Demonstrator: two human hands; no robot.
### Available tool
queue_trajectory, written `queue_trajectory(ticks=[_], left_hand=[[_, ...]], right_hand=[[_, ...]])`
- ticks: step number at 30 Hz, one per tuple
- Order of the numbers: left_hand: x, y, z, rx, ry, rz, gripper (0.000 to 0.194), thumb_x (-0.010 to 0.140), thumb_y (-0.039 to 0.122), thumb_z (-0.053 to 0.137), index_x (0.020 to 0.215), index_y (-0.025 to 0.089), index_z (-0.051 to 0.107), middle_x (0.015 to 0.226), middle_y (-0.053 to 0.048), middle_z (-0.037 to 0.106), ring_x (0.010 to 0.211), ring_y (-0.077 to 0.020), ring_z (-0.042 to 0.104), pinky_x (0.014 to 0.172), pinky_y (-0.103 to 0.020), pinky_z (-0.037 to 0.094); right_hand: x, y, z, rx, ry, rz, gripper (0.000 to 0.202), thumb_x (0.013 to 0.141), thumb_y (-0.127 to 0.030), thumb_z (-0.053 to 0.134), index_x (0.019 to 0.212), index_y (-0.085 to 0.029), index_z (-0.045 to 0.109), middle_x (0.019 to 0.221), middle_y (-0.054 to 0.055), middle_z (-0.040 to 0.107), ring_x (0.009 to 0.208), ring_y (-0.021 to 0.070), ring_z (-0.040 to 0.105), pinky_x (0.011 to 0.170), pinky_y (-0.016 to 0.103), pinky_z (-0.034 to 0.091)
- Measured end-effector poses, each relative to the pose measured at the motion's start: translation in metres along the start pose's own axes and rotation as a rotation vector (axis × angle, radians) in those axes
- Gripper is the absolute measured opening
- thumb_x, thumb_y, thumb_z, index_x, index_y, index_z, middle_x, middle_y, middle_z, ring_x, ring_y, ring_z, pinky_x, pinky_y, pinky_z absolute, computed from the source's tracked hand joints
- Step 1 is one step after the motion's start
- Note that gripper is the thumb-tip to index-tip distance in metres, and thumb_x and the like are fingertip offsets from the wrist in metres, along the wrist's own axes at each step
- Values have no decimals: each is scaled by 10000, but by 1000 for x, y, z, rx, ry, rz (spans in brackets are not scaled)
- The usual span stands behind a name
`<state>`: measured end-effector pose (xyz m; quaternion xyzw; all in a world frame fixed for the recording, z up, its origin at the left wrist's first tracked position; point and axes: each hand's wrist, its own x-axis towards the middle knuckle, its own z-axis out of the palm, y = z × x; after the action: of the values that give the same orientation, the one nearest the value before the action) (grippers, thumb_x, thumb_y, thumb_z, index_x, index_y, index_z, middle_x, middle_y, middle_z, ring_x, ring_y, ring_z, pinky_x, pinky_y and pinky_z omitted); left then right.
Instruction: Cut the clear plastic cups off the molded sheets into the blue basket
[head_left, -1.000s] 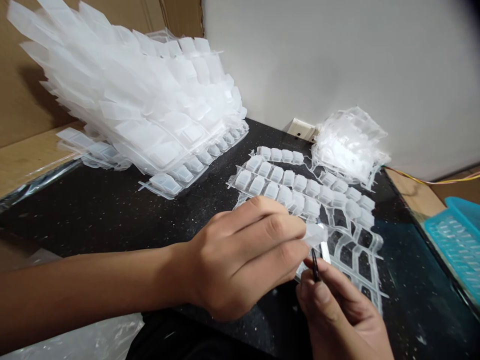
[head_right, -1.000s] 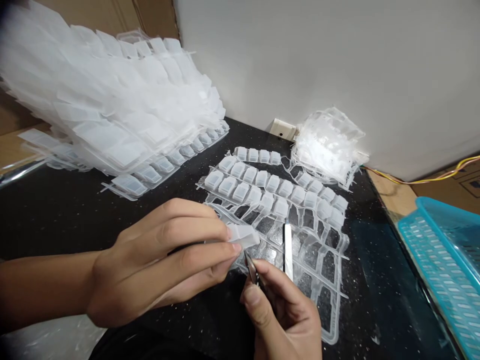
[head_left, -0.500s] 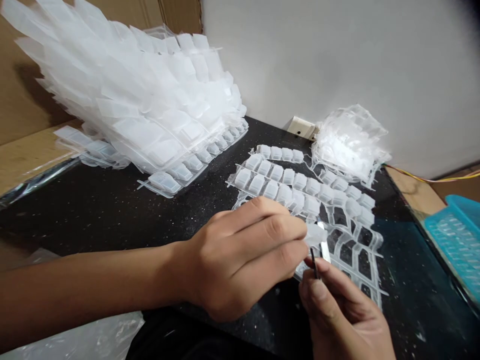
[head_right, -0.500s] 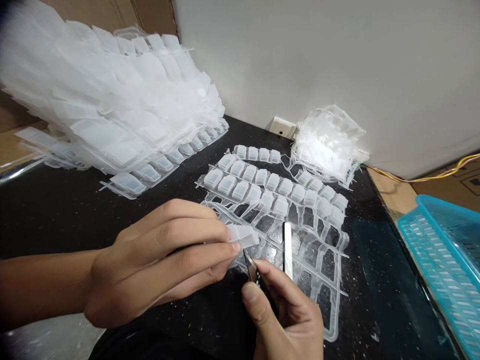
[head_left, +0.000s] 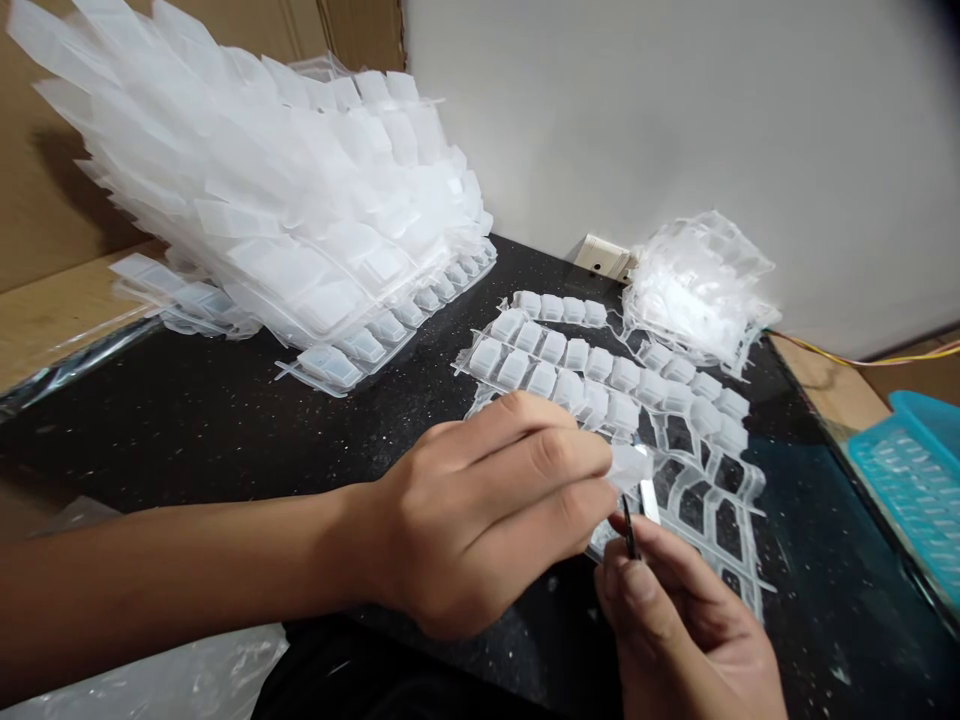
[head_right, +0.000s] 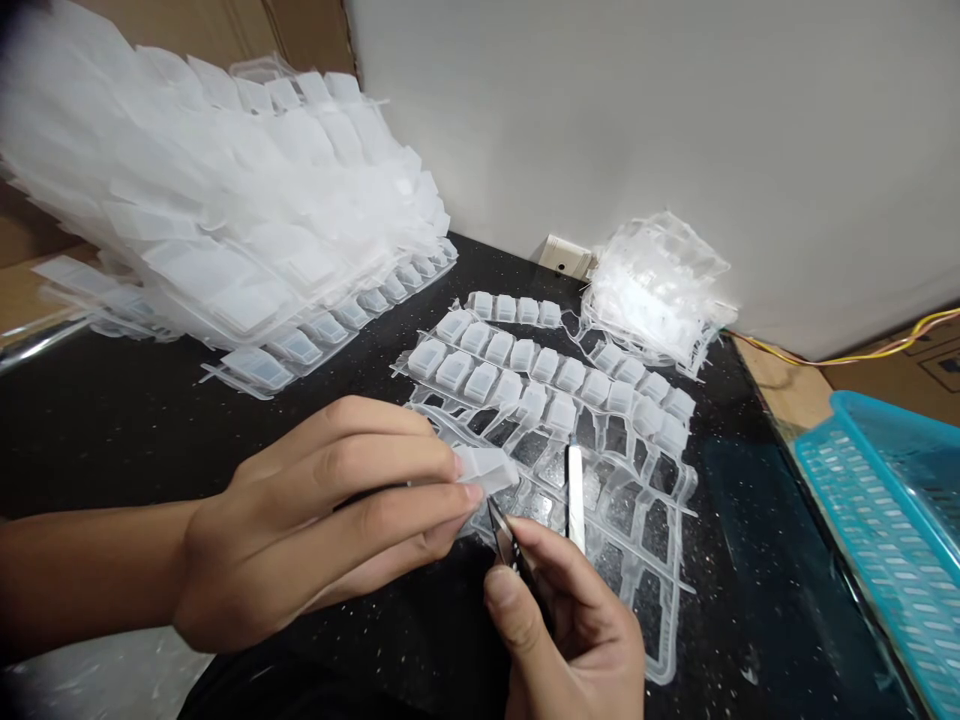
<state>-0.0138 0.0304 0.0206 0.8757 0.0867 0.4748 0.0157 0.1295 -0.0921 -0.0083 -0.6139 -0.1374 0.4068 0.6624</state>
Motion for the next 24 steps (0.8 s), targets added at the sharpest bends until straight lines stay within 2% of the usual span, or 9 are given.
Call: queue_trajectory(ticks=[7,13,16,19,24], left_hand=[[-1,0,0,20,18,32,68,888,106,665,936,95,712,1017,-70,732,936,-180,691,871,-290,640],[-4,4,0,61,26,12,81,902,115,650,951,107,713,1033,-60,726,969,-181,684,832,-271,644],[-5,5,0,40,43,14,103,912,105,620,931,132,717,1062,-38,731,995,-174,672,884,-264,629],[-4,5,-2,30,20,42,80,897,107,643,932,112,714,1056,-46,731,1003,-170,664,913,-248,620],[-3,5,-2,25,32,28,60,868,104,685,925,111,704,1028,-41,723,994,-166,668,888,-239,630]], right_hand=[[0,1,-2,-28,-22,-40,315,597,-389,954,863,-284,822,845,33,799,780,162,739,732,203,580],[1,1,-4,-32,-36,-8,338,592,-399,954,875,-271,822,856,45,794,797,161,734,736,199,569],[1,2,-5,-29,-54,0,338,606,-405,948,889,-271,821,795,38,777,729,148,713,698,201,564],[1,4,-7,-20,-113,-11,294,669,-394,917,922,-281,819,721,21,745,644,130,666,646,210,552],[0,7,-8,4,-144,-1,283,686,-383,908,938,-291,820,708,20,733,653,137,657,654,225,547]])
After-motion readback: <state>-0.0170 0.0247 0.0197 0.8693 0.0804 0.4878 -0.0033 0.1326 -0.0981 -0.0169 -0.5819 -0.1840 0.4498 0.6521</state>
